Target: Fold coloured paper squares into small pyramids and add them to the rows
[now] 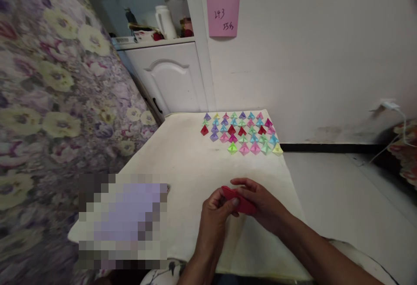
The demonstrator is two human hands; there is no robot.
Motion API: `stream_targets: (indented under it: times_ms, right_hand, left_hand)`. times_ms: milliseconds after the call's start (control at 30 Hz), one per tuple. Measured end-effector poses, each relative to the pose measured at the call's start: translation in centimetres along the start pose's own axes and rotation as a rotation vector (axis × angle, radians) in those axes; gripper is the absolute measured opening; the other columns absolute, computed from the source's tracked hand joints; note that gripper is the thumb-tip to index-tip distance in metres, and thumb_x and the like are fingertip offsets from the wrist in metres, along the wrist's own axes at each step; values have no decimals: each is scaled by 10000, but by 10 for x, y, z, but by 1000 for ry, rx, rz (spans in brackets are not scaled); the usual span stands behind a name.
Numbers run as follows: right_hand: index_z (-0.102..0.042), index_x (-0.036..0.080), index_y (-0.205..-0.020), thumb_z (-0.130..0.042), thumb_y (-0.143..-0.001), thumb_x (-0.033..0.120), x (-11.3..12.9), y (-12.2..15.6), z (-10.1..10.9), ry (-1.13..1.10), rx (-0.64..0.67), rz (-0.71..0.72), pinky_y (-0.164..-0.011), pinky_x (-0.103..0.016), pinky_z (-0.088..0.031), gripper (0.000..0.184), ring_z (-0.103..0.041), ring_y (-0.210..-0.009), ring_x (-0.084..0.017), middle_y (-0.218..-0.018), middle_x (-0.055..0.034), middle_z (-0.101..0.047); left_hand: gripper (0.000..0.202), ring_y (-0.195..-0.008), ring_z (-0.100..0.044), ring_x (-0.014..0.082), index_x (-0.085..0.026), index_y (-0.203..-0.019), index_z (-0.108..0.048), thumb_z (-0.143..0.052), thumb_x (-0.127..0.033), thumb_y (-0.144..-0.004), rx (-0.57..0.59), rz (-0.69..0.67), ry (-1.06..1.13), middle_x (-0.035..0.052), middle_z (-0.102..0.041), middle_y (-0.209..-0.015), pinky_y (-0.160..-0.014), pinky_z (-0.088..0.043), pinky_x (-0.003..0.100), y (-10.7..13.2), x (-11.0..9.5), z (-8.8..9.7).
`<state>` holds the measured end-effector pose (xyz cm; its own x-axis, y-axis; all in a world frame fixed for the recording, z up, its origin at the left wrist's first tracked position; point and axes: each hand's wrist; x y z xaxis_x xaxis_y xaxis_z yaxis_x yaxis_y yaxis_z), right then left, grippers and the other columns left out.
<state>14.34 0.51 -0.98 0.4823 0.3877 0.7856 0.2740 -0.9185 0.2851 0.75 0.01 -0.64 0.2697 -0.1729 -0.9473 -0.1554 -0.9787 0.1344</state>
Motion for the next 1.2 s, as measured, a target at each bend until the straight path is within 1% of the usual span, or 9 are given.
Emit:
stream_targets:
  times_ms: [200,333,433,567,700,800,867,1100,1200]
  right_hand:
    - [-581,202,-1034,-680,-687,347,4,2,-3,-29,106,-51,-598,-259,-430,389,-576,-656,-133,-915,-53,-636]
    - [-553,214,-1076,-669,-692,367,1,0,0,58,12,-79,-450,-192,-318,429,-517,-545,-90,-839,-21,-605]
    - [-578,188,-1017,-684,-671,337,-3,-3,3,233,-80,59,-463,-195,-315,391,-479,-534,-83,-701,19,-547]
    - [-592,170,-860,-689,-652,266,-1,-4,2,372,-172,246,-518,-217,-360,248,-468,-563,-95,-640,35,-515]
    - [-571,161,-741,-641,-708,314,4,0,0,377,-122,247,-526,-230,-366,171,-471,-561,-102,-641,17,-540]
    - [-579,156,-710,-601,-751,329,3,2,-2,450,-98,267,-535,-226,-359,179,-458,-560,-97,-625,19,-535]
    - [-595,152,-710,-641,-716,305,2,2,-3,518,-87,259,-541,-222,-354,161,-464,-575,-100,-624,20,-542]
    - [-590,144,-656,-662,-661,230,-1,-1,2,601,-107,185,-521,-217,-352,113,-461,-540,-95,-578,25,-539]
    - [-594,146,-661,-655,-663,216,3,-1,4,617,-106,195,-517,-213,-350,93,-470,-538,-95,-572,27,-547]
  left_hand:
    - [130,-580,-511,99,-170,-790,-620,-678,-203,-679,33,-31,-22,-12,-626,-695,-530,-405,199,0,-1,2]
    - [98,-578,-514,93,-146,-764,-606,-668,-175,-694,66,-33,-9,-3,-621,-696,-534,-413,201,1,0,2]
    - [107,-580,-518,90,-145,-726,-573,-672,-174,-696,48,-29,13,-8,-614,-680,-532,-416,198,1,0,2]
    - [169,-572,-516,85,-160,-719,-522,-687,-174,-685,10,-24,42,-25,-607,-660,-514,-405,187,0,2,2]
    - [228,-529,-506,71,-166,-746,-501,-709,-150,-653,-45,-39,67,-44,-598,-617,-483,-370,168,-3,5,4]
    - [269,-580,-558,89,-167,-851,-515,-703,-139,-660,-61,-41,107,-28,-636,-667,-565,-422,194,-4,5,5]
    - [274,-613,-576,98,-163,-885,-527,-696,-141,-670,-78,-47,113,-19,-646,-689,-609,-437,210,-4,5,6]
    - [170,-620,-570,93,-156,-841,-582,-674,-174,-699,-95,-46,75,-22,-640,-688,-610,-429,200,-4,4,9]
    - [106,-641,-556,93,-144,-797,-613,-654,-205,-721,-35,-22,6,-10,-636,-699,-614,-416,192,-5,5,10]
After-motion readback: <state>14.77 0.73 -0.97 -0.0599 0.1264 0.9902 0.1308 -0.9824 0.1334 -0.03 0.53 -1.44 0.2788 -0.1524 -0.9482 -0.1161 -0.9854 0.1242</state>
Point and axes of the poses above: each hand's wrist, its own y-axis away from the middle knuckle, its own z-axis out of the back of the hand, x = y × z
